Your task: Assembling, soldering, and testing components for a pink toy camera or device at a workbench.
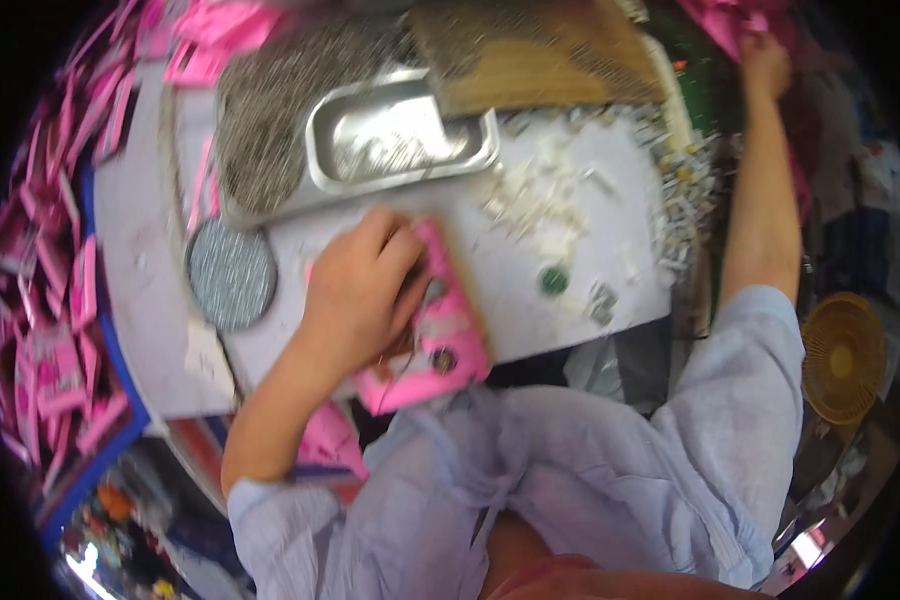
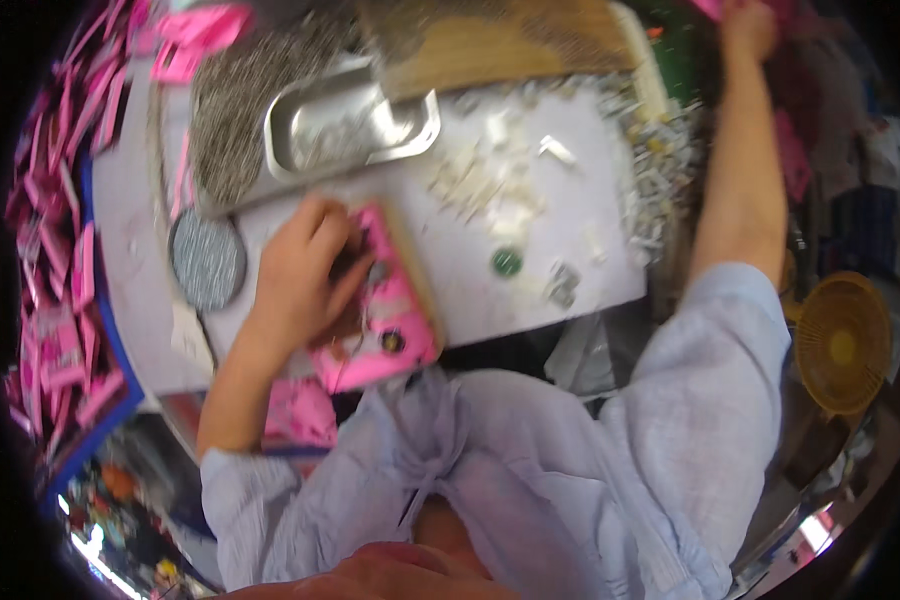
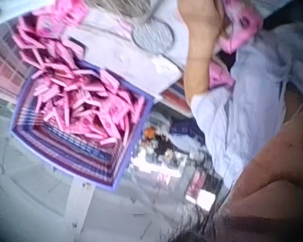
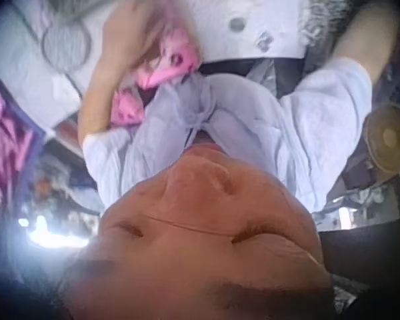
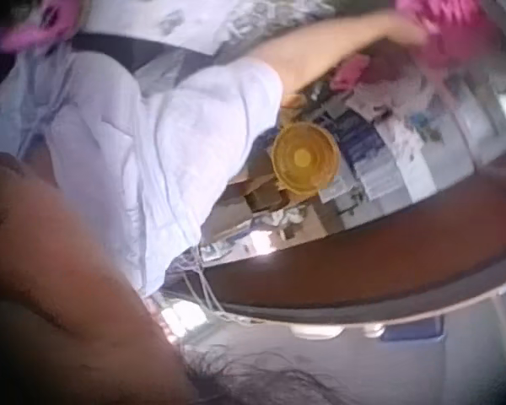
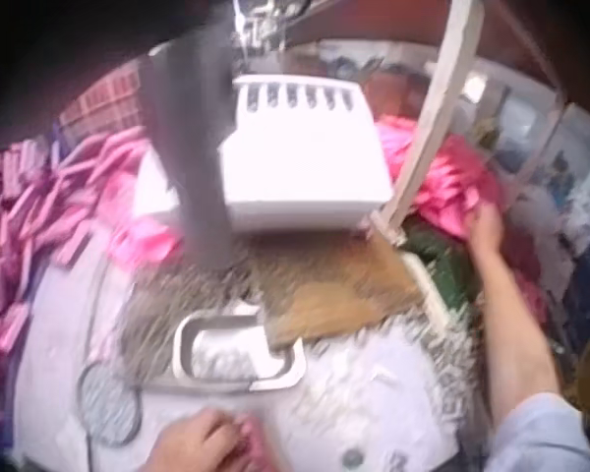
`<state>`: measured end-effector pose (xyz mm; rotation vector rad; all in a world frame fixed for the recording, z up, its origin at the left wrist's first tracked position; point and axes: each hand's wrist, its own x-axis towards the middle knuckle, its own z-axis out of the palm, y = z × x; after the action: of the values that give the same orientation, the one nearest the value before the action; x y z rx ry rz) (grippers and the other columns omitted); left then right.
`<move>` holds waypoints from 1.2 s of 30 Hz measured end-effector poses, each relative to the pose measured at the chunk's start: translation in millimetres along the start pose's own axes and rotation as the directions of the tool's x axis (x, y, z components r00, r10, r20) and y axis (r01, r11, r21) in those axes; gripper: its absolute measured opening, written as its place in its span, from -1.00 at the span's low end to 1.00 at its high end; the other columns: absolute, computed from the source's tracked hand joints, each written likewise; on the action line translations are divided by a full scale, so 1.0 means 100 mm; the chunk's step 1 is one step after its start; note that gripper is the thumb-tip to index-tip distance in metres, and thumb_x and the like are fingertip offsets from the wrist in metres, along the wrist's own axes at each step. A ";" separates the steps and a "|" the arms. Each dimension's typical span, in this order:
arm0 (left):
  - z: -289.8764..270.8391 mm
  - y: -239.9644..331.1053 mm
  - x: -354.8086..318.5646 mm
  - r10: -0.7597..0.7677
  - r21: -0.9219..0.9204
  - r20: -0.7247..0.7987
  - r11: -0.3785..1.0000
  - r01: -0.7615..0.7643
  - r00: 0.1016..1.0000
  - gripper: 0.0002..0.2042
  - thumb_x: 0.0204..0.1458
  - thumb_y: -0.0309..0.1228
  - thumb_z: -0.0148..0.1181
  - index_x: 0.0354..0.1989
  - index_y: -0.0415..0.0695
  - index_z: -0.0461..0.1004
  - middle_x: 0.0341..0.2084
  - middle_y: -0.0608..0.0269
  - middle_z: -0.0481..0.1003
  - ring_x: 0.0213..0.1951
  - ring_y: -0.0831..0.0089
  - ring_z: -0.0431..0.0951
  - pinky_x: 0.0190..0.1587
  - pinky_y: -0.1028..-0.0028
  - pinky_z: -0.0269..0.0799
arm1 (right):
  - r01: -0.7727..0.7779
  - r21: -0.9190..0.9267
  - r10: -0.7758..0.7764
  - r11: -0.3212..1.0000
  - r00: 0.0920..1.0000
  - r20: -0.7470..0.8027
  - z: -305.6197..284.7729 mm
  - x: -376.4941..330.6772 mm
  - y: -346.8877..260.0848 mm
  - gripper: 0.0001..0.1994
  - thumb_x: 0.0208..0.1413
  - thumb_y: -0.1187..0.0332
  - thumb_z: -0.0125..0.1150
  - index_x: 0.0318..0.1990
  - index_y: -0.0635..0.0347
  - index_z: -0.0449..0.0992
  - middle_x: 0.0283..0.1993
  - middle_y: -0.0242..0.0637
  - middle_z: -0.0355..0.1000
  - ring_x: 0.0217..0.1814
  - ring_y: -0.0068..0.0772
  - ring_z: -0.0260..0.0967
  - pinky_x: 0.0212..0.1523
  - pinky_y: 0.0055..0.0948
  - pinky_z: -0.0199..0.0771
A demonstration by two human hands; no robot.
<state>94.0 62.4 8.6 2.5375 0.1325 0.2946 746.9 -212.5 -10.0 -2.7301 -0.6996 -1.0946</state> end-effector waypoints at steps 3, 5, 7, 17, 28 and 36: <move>-0.03 0.01 -0.01 0.058 0.003 -0.035 0.998 -0.058 0.998 -0.73 -0.12 -0.50 0.38 -0.25 -0.14 0.43 -0.21 0.11 0.43 -0.26 0.05 0.53 -0.24 0.21 0.47 | -0.161 0.288 0.219 0.944 0.959 -0.181 -0.93 -0.17 -0.35 -0.72 0.10 0.02 0.30 -0.11 -0.16 0.72 -0.16 -0.27 0.66 -0.10 -0.23 0.62 -0.07 -0.30 0.55; -0.03 -0.02 -0.07 0.087 0.008 -0.042 0.996 -0.087 0.995 -0.76 -0.08 -0.49 0.32 -0.25 -0.14 0.42 -0.19 0.10 0.43 -0.24 0.07 0.53 -0.21 0.21 0.46 | -0.033 0.485 0.185 0.874 0.945 -0.269 -1.88 -0.59 -0.96 -0.74 0.11 0.20 0.35 -0.19 0.20 0.71 -0.21 -0.22 0.66 -0.23 -0.26 0.61 -0.09 -0.35 0.55; -0.05 -0.04 -0.10 0.143 -0.002 -0.094 0.990 -0.144 0.985 -0.70 -0.11 -0.48 0.34 -0.17 -0.14 0.45 -0.15 0.11 0.44 -0.24 0.09 0.52 -0.22 0.22 0.45 | -0.020 0.893 0.313 0.449 0.940 -0.136 -2.60 -1.02 -1.21 -0.86 0.09 0.48 0.44 -0.19 0.26 0.67 -0.20 -0.32 0.62 -0.22 -0.49 0.58 -0.23 -0.54 0.58; -0.51 0.26 -0.38 -0.293 -0.868 -0.106 0.494 0.055 0.950 -0.62 0.18 -0.42 0.29 0.13 -0.27 0.46 -0.10 0.19 0.57 -0.28 0.60 0.51 -0.21 0.59 0.43 | -0.573 0.743 -0.262 -0.346 0.819 0.510 -3.56 -1.96 -3.06 -0.50 0.19 0.46 0.25 0.29 0.27 0.34 -0.14 -0.28 0.49 -0.23 -0.58 0.43 -0.27 -0.58 0.39; -0.08 0.37 -1.02 -0.557 -0.549 -0.198 0.745 0.379 0.807 -0.25 0.13 -0.44 0.33 0.44 -0.31 0.07 -0.57 0.40 0.48 -0.62 0.70 0.32 -0.54 0.65 0.23 | -0.460 0.803 -0.575 0.378 0.564 0.593 -3.70 -3.29 -3.05 -0.27 0.28 0.24 0.20 0.51 0.21 0.00 -0.54 -0.12 0.43 -0.53 -0.17 0.46 -0.43 -0.36 0.38; 0.05 0.28 -1.06 -0.538 -0.355 -0.173 0.815 0.458 0.825 -0.37 0.08 -0.37 0.34 0.34 -0.21 0.28 -0.67 0.40 0.33 -0.63 0.62 0.30 -0.54 0.55 0.22 | -0.361 0.810 -0.614 0.462 0.529 0.586 -3.61 -3.44 -3.01 -0.28 0.27 0.30 0.20 0.51 0.21 0.04 -0.61 -0.30 0.37 -0.59 -0.41 0.33 -0.43 -0.48 0.28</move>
<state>-6.7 19.5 1.1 2.0519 0.7942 0.4044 166.3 -173.0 2.2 -1.9629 -1.1779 0.7384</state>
